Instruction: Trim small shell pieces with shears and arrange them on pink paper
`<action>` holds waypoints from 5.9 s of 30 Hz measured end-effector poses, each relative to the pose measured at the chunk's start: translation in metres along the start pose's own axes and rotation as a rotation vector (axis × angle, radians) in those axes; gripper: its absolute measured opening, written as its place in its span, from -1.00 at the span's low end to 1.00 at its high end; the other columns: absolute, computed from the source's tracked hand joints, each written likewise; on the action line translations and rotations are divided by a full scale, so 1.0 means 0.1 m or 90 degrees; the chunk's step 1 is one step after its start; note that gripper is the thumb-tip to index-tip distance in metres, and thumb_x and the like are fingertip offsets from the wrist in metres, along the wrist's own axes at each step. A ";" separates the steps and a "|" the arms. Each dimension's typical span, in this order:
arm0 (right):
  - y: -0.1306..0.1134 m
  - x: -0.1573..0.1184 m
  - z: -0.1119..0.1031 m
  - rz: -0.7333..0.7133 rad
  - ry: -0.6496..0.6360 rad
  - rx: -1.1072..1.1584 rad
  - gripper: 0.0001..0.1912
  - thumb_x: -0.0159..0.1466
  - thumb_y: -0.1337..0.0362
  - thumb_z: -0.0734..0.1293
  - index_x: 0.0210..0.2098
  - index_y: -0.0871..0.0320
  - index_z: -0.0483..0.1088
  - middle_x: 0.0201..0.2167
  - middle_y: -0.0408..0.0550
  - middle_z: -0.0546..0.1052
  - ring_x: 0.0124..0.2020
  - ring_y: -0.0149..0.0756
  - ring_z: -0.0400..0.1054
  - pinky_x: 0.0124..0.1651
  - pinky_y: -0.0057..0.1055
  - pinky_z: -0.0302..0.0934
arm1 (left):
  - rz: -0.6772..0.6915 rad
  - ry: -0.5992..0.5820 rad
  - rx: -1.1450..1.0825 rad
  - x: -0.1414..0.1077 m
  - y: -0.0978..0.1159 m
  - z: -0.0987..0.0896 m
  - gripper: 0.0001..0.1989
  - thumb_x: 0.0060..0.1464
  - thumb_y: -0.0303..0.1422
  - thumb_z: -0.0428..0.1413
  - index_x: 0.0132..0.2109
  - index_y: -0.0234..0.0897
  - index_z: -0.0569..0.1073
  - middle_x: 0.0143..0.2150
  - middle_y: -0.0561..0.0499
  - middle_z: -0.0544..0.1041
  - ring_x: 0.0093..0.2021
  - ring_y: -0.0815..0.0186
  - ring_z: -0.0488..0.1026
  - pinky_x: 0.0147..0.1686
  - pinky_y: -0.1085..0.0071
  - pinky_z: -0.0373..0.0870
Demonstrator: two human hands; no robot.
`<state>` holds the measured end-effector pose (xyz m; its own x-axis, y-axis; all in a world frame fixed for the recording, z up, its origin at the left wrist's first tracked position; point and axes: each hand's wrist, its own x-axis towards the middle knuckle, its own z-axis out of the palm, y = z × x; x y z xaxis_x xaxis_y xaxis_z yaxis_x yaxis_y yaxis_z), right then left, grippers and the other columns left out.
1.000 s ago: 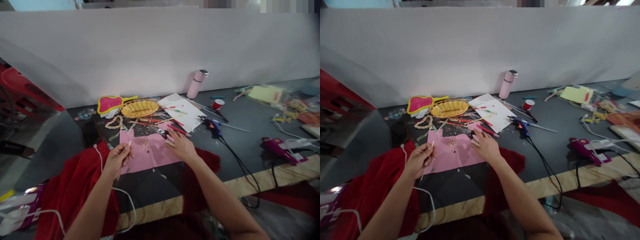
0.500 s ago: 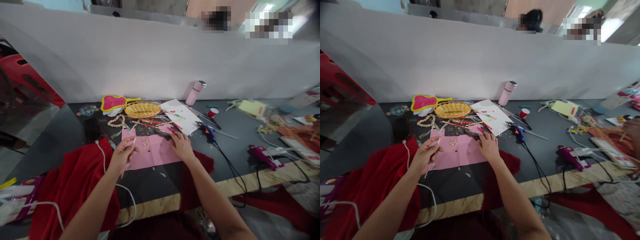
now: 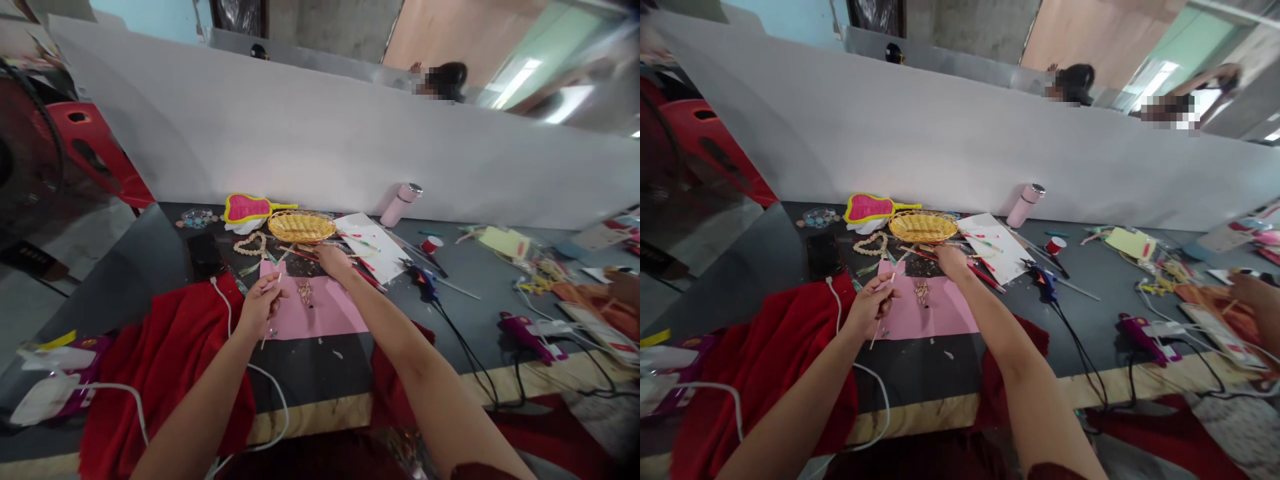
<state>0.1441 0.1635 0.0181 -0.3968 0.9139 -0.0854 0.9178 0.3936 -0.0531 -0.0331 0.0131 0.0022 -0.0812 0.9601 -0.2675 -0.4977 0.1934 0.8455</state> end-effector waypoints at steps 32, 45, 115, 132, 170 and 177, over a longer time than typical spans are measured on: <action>-0.20 -0.74 0.16 -0.156 -0.014 0.134 -0.85 0.26 0.34 0.23 -0.27 0.15 0.45 -0.25 -0.04 0.52 -0.22 -0.30 0.39 -0.19 -0.49 0.14 | 0.002 0.007 0.004 0.02 -0.06 -0.01 -0.39 -0.22 -0.25 0.25 0.02 -0.33 0.32 -0.56 0.10 0.46 -0.74 0.58 0.11 -0.74 0.64 -0.12; -0.14 -1.17 0.23 -0.156 0.132 0.492 -0.89 0.24 0.35 0.20 -0.30 0.15 0.35 -0.40 -0.15 0.47 -0.39 -0.41 0.33 -0.33 -0.50 0.18 | -0.058 -0.094 0.169 -0.08 -0.08 0.05 -0.51 -0.08 -0.20 0.18 0.01 -0.30 0.37 -0.45 0.01 0.54 -0.73 0.56 0.18 -0.75 0.63 -0.12; -0.30 -1.39 0.42 -0.087 0.207 0.752 -0.90 0.22 0.32 0.28 -0.34 0.08 0.22 -0.39 -0.14 0.47 -0.34 -0.33 0.41 -0.25 -0.37 0.29 | 0.137 -0.114 0.612 -0.29 -0.18 0.24 -0.78 0.09 -0.22 0.06 -0.39 -0.25 0.46 -0.48 0.03 0.56 -0.47 0.35 0.47 -0.46 0.51 0.29; -0.21 -1.35 0.44 -0.171 0.234 0.605 -0.93 0.23 0.37 0.24 -0.28 0.10 0.29 -0.34 -0.09 0.47 -0.30 -0.29 0.35 -0.21 -0.34 0.26 | 0.166 -0.087 0.624 -0.29 -0.12 0.23 -0.79 0.07 -0.24 0.07 -0.43 -0.25 0.45 -0.50 0.04 0.55 -0.48 0.35 0.45 -0.45 0.51 0.29; 0.65 -1.31 0.03 0.143 0.341 0.725 -0.77 0.22 0.09 0.27 -0.24 0.11 0.32 -0.18 -0.03 0.48 -0.20 -0.21 0.39 -0.15 -0.22 0.31 | 0.127 0.001 0.352 -0.18 -0.08 0.11 -0.74 0.06 -0.21 0.12 -0.45 -0.31 0.42 -0.74 0.17 0.23 -0.73 0.54 0.07 -0.75 0.60 -0.01; 0.41 -1.43 -0.08 -0.025 0.163 1.217 -0.75 0.11 0.25 0.39 -0.31 0.05 0.21 0.08 -0.09 0.36 -0.07 -0.19 0.39 -0.14 -0.17 0.35 | 0.132 0.011 0.314 -0.17 -0.07 0.12 -0.76 0.05 -0.25 0.13 -0.45 -0.33 0.41 -0.59 0.09 0.45 -0.72 0.57 0.09 -0.75 0.60 -0.01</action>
<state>0.2381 0.0499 0.0360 -0.2392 0.9692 0.0587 -0.3924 -0.0412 -0.9189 -0.0180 -0.0021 0.0059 -0.1507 0.9856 -0.0762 -0.0045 0.0764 0.9971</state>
